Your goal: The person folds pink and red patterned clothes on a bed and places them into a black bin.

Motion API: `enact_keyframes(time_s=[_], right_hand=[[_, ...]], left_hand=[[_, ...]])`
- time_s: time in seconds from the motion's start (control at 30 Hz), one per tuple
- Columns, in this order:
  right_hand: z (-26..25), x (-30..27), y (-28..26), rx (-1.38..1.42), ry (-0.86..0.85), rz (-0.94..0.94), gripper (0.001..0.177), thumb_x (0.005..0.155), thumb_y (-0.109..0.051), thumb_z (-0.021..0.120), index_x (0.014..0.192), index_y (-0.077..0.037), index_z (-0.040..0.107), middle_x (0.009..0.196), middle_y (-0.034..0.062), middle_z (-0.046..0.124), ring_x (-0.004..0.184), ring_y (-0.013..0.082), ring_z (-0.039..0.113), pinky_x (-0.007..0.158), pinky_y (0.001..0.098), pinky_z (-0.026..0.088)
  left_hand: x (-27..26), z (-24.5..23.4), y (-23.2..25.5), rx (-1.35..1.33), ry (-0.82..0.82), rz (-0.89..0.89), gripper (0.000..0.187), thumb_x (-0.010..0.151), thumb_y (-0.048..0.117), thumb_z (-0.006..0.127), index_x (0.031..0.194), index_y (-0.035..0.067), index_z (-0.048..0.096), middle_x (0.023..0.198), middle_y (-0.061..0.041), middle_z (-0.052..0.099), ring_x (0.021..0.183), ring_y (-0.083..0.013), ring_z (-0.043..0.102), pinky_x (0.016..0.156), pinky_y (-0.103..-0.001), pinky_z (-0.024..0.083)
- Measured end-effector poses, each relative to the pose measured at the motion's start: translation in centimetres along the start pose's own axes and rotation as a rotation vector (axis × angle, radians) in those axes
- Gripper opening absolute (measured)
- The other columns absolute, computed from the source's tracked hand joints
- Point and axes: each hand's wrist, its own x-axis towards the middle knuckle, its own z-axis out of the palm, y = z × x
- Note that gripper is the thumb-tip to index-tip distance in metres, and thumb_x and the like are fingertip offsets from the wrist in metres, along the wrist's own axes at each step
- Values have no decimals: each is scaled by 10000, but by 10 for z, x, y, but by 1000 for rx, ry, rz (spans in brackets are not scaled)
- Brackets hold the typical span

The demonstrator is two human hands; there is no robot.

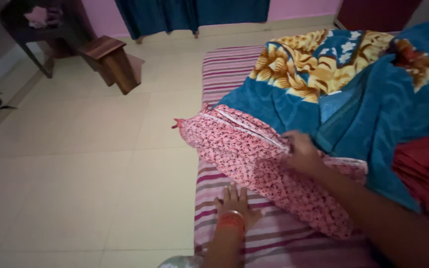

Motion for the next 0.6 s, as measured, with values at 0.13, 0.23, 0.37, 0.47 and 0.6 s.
enact_keyframes(time_s=[0.13,0.23,0.37,0.47,0.6], right_hand=[[35,19,-21,492,-312,334,558,826,-415,773,1161,31,761,1018,275,772,891,385,742,765,468,590],[80,-21,-88,142,-113,-180,576,795,-296,779,1294,-72,596,1138,200,724,1009,326,714,886,436,581],[94,-31,-111,211,-630,-384,704,901,-369,803,1498,-160,496,1259,159,672,1047,304,635,909,458,514],[72,-24,-96,552,-600,-387,349,885,-164,690,1208,-55,763,980,148,796,801,235,788,706,402,663],[-11,-28,-101,125,-372,176,549,824,-38,656,1366,-103,594,1173,206,667,1031,324,676,914,449,558]], left_hand=[[45,6,-12,-495,218,-75,598,886,643,533,1182,187,779,1266,-107,727,1192,-298,660,1038,-477,494],[89,29,-30,-1209,415,-28,523,920,562,558,925,81,763,834,-171,748,738,-243,687,715,-429,545],[110,71,-80,-1535,571,-277,403,801,281,641,1124,43,673,772,-154,717,605,-282,689,586,-475,559],[88,100,-115,-1201,789,-374,387,804,310,684,980,-33,713,745,-182,739,635,-268,674,665,-418,522],[68,113,-118,-1380,733,-521,508,845,394,655,1032,-74,716,848,-253,755,742,-363,719,744,-491,569]])
